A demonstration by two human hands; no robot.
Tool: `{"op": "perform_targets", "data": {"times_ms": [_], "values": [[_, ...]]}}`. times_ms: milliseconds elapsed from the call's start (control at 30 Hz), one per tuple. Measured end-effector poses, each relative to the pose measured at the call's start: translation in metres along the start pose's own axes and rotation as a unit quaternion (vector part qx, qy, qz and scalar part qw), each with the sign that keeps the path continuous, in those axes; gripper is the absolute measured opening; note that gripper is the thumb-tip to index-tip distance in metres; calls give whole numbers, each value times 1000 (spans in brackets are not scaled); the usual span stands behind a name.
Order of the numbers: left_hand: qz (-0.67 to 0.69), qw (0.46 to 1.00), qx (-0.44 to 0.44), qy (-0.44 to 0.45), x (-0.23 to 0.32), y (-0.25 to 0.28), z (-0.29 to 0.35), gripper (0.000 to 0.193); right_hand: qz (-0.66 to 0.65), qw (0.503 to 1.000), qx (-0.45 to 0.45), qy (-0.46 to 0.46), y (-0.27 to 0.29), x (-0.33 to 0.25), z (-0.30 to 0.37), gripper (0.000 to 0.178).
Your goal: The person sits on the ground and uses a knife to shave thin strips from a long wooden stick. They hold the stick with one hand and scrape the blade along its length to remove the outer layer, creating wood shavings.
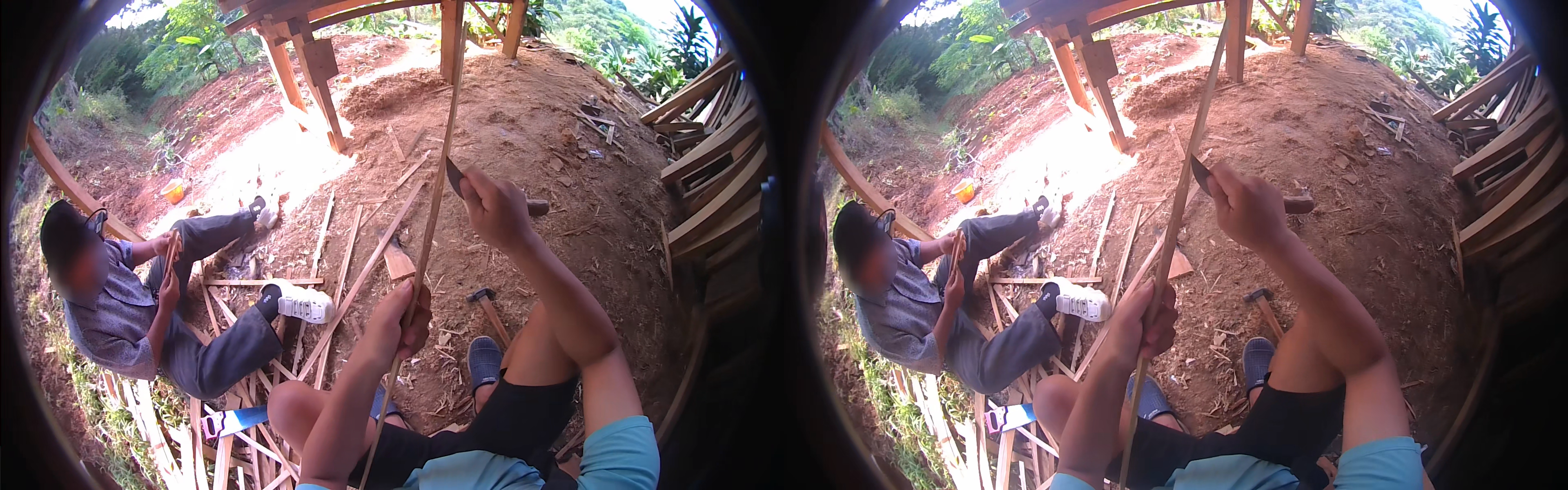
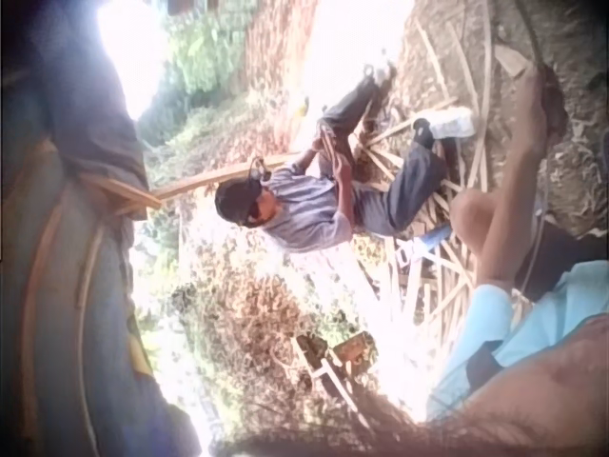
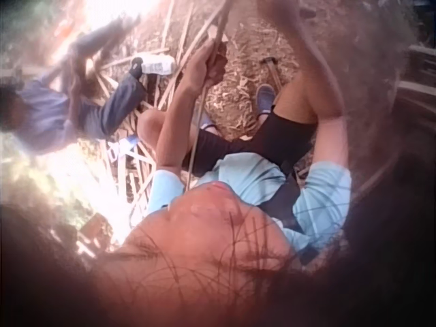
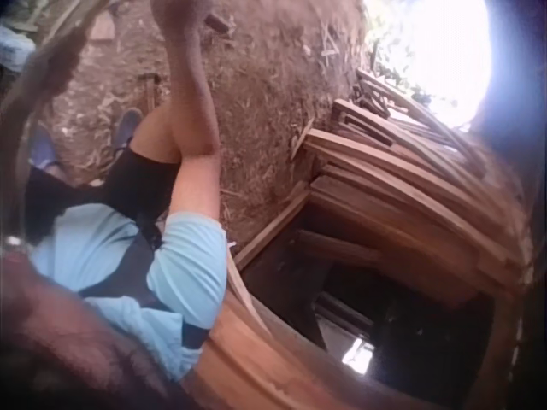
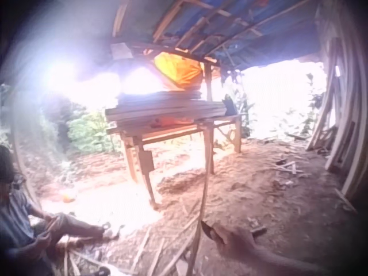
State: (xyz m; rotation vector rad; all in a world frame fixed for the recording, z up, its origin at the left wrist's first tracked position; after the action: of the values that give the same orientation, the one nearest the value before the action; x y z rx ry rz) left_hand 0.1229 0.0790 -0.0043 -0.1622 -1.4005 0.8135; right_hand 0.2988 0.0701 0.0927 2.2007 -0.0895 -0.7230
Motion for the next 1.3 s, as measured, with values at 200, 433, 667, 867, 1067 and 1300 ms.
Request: {"op": "perform_targets", "data": {"times_ms": [200,433,667,867,1067,1300], "values": [[16,1000,-15,-2,3,-9,0,38,-65,997,37,-30,13,9,2,15],[8,999,-35,16,-6,-15,-4,38,-49,998,-5,-38,21,17,-3,15],[-70,997,19,-27,3,-3,-2,38,1,990,-63,123,7,-34,16,16],[-71,996,-17,-46,2,-10,-2,40,18,999,31,34,31,-8,-4,17],[-85,995,-8,-43,7,-5,13,40,-7,998,-5,55,26,-24,14,16],[-89,995,3,-34,3,-6,12,38,-13,997,28,73,30,-26,10,16]]}}
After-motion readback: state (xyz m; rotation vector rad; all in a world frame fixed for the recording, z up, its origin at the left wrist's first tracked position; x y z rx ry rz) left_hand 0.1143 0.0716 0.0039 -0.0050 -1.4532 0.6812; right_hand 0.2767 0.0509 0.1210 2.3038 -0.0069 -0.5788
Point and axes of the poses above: each hand's wrist, its own z-axis away from the middle knuckle, its own y-axis out of the back of the hand, x = y × z, the point moved 10 cm from there along -z, towards the middle knuckle, and after that the axes turned 9 degrees about -y, right-handed, at the moved point
